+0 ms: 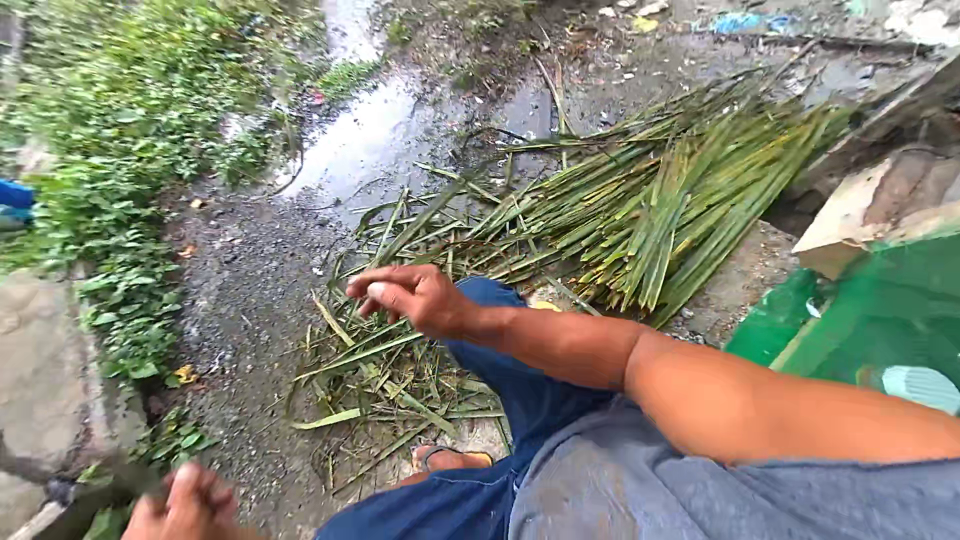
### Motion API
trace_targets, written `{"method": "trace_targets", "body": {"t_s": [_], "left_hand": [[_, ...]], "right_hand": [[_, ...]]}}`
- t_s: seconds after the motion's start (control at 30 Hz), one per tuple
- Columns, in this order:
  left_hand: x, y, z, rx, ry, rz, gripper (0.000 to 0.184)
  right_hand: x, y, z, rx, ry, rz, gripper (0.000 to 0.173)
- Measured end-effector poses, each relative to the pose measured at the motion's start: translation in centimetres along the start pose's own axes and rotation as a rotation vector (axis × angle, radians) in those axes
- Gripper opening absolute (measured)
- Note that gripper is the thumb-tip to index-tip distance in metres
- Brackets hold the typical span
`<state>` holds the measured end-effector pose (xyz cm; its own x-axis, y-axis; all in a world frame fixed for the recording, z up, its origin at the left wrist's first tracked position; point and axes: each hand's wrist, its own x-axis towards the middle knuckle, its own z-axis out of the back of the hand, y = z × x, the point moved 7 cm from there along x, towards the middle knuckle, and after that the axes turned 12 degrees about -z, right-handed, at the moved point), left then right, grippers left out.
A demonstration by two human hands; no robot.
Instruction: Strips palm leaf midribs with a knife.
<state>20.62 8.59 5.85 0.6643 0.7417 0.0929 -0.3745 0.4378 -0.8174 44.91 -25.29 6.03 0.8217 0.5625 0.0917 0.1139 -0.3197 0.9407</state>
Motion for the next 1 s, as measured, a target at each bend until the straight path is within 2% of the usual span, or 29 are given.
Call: {"method": "trace_targets", "body": {"t_s": [0.1, 0.17, 0.27, 0.37, 0.47, 0.5, 0.63, 0.73, 0.87, 0.93, 1.0], "left_hand": [[0.1, -8.0, -6.9, -0.238, 0.130, -0.148, 0.026], [-0.4, -10.2, -10.7, -0.411, 0.210, -0.208, 0.032], [-0.7, -9.4, -14.3, -0.615, 0.273, -0.184, 0.048], [-0.8, -6.7, -16.4, -0.732, 0.256, -0.022, 0.036], [-1.2, -4.6, -17.3, -0.685, 0.234, 0.017, 0.029], [-1.3, -4.4, -17.4, -0.649, 0.230, 0.005, 0.029], [-0.9, -4.2, -16.7, -0.548, 0.159, -0.055, 0.028], [-1.2, -4.0, -16.4, -0.507, 0.072, -0.113, 0.027], [-0.8, -4.5, -16.0, -0.363, 0.003, -0.174, 0.029], [-0.7, -4.3, -15.7, -0.332, 0.018, -0.172, 0.032], [-0.5, -3.8, -15.6, -0.412, 0.085, -0.139, 0.040]], "right_hand": [[-1.0, -0.2, -6.0, -0.143, 0.200, 0.032, 0.026], [-1.7, -1.4, -8.0, -0.243, 0.305, 0.028, 0.027], [-2.7, -4.1, -9.2, -0.442, 0.441, 0.041, 0.028], [-4.0, -7.6, -9.6, -0.653, 0.596, 0.102, 0.029], [-4.2, -10.3, -9.4, -0.869, 0.834, -0.022, 0.030], [-3.6, -10.2, -9.2, -0.925, 0.856, -0.067, 0.030], [2.1, -8.2, -8.1, -0.902, 0.556, -0.182, 0.030], [4.1, -10.1, -8.4, -0.687, 0.574, -0.372, 0.032], [3.7, -12.7, -9.2, -0.340, 0.530, -0.483, 0.016], [3.7, -13.4, -9.3, -0.236, 0.506, -0.544, 0.014], [4.2, -13.1, -9.3, -0.236, 0.447, -0.552, 0.012]]}}
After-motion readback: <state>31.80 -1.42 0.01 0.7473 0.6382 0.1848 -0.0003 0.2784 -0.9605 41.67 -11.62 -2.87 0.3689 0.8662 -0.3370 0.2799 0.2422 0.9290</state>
